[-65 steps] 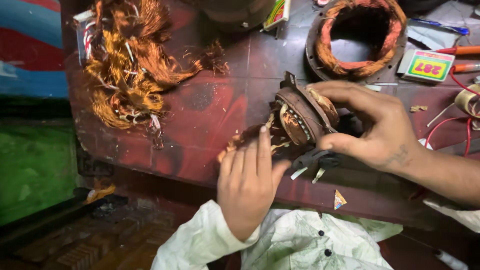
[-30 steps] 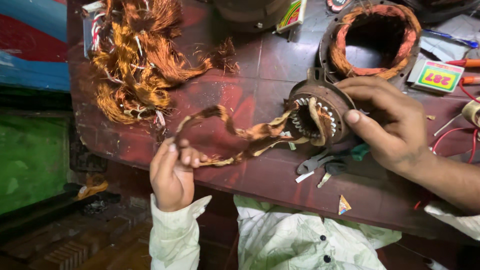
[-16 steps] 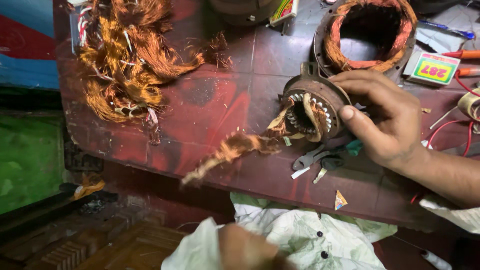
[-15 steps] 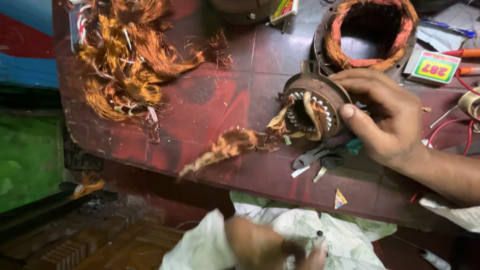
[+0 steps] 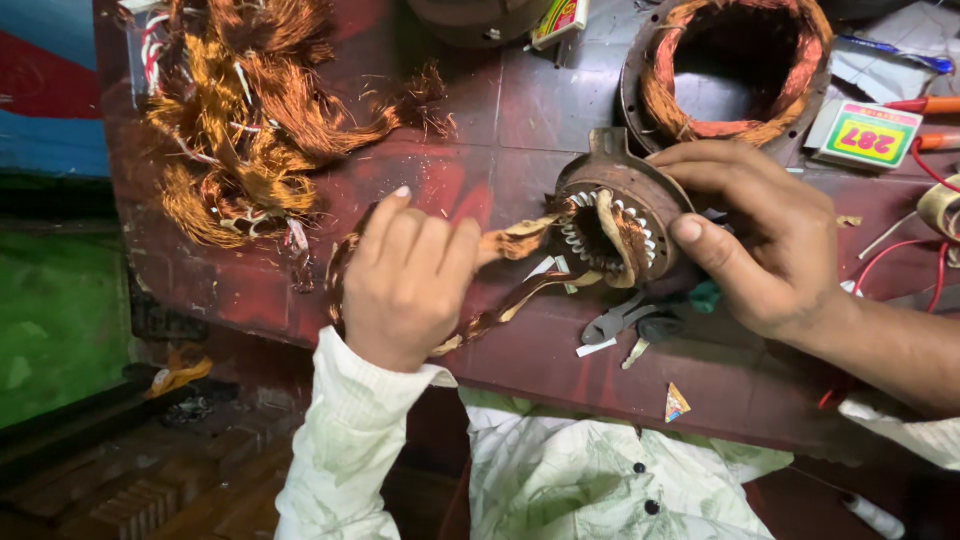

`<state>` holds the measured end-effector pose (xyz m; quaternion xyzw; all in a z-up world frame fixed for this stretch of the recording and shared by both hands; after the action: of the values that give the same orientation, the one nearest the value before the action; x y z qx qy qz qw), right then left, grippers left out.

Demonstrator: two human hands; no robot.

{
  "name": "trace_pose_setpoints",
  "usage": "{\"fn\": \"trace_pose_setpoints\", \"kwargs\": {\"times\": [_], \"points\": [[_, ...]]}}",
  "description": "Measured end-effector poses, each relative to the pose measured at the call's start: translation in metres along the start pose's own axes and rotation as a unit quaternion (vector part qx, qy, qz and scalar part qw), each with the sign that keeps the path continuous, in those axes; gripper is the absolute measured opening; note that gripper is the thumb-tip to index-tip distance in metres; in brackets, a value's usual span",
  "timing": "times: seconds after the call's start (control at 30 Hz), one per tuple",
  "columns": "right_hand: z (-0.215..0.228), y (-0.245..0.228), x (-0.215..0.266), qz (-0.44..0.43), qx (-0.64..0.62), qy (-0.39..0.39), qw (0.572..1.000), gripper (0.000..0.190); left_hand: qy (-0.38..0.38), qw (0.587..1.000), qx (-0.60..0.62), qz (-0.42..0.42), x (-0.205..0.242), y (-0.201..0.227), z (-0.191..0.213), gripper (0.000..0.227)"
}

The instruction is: The person uses pliers to cut and pull copper wire from a motor stator, gradually removing the coils and placing the stripped wire on the workbench. The person rotates the stator to access different sections and continues extracting wire until the stator is mostly empty.

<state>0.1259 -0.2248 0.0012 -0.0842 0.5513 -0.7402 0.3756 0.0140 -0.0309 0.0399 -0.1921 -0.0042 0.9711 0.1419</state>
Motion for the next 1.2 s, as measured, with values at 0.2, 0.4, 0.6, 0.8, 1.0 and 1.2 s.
{"fn": "trace_pose_setpoints", "kwargs": {"times": [0.2,0.4,0.6,0.8,1.0,1.2], "points": [[0.000,-0.009,-0.008,0.011,0.016,0.006,1.000,0.036,-0.013,0.999,0.031,0.043,-0.003,-0.017,-0.010,0.028],[-0.001,-0.014,-0.012,0.018,0.027,0.005,0.999,0.035,0.007,0.998,0.051,0.039,-0.007,0.001,0.002,0.032],[-0.002,-0.012,-0.010,0.012,0.019,0.008,1.000,0.035,0.066,0.991,-0.023,-0.114,0.008,0.078,0.036,0.030],[-0.001,-0.014,-0.011,0.012,0.017,0.016,1.000,0.035,-0.034,0.987,0.130,0.085,0.009,0.072,-0.007,0.033],[-0.002,-0.013,-0.010,0.005,0.012,0.012,1.000,0.035,0.021,0.984,0.112,0.135,0.012,0.066,-0.015,0.034],[-0.002,-0.014,-0.011,0.014,0.025,0.008,1.000,0.034,0.018,0.987,0.095,0.130,0.013,0.060,-0.030,0.037]]}}
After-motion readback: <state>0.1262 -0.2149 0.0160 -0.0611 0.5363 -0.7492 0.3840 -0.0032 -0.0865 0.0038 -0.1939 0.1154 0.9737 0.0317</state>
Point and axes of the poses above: each hand's wrist, its own x-axis away from the middle knuckle, its own z-axis out of the back of the hand, y = z × x, the point moved 9 cm from there along -x, towards the middle knuckle, and after that the axes turned 1 degree about -z, right-handed, at the moved point
